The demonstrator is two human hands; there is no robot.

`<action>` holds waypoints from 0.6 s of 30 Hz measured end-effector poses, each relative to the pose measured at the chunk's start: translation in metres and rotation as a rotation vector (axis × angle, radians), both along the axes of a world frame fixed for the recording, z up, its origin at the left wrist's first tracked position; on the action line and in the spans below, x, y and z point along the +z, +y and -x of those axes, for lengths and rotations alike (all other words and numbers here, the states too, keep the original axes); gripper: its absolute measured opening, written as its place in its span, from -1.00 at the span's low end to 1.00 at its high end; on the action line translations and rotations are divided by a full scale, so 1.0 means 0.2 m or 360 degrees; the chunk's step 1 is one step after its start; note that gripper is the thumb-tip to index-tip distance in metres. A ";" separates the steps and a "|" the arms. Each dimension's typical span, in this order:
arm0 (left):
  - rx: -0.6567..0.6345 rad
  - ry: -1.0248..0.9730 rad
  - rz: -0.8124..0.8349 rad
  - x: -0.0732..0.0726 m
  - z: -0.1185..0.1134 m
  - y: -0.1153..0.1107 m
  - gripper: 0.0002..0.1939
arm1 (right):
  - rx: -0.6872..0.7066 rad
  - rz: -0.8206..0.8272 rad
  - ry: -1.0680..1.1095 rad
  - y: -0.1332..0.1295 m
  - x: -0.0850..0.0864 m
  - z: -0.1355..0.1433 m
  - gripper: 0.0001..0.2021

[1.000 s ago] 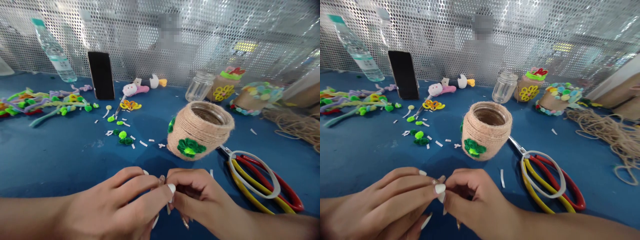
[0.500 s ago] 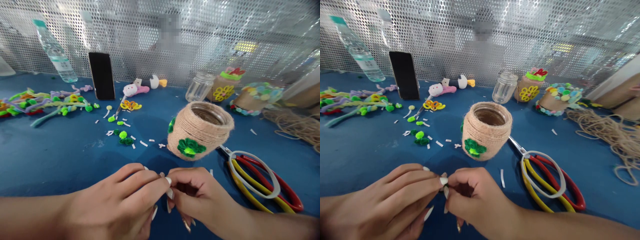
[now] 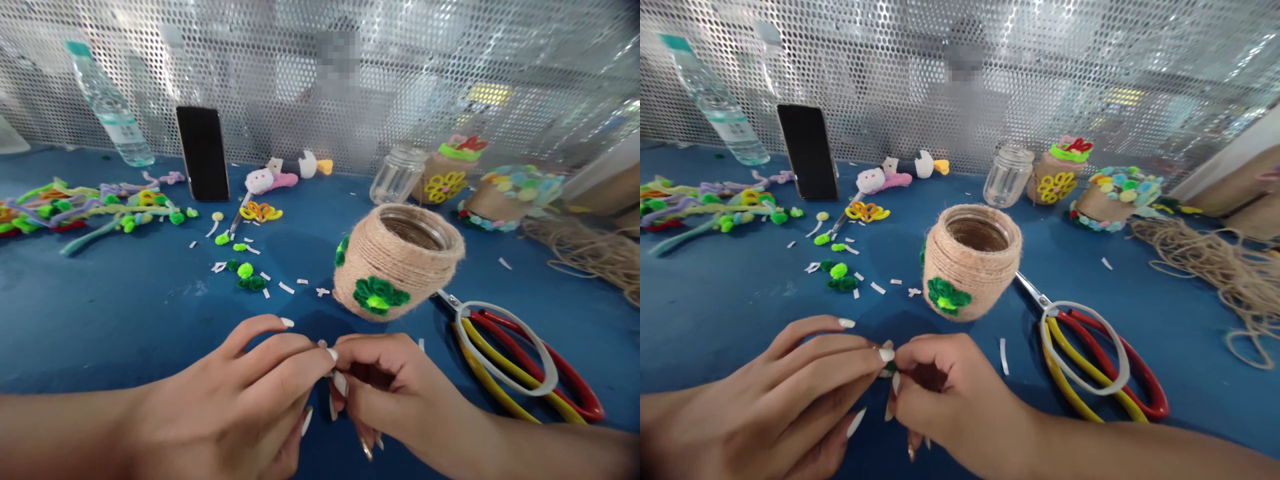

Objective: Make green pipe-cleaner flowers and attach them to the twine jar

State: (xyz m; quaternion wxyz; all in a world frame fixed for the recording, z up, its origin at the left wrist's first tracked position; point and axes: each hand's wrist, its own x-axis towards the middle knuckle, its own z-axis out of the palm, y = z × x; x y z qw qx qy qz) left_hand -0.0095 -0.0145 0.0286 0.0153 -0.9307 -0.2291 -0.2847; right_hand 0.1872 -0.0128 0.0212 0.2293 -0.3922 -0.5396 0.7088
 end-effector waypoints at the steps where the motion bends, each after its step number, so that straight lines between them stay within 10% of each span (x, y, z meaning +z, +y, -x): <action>1: 0.0003 0.0005 -0.0008 0.00 0.00 0.00 -0.72 | -0.0006 0.0005 0.0010 0.00 0.00 0.00 -0.88; 18: 0.0006 0.0052 -0.0138 0.00 0.00 -0.01 -0.79 | -0.0049 0.0037 0.0035 0.00 0.01 0.01 -0.91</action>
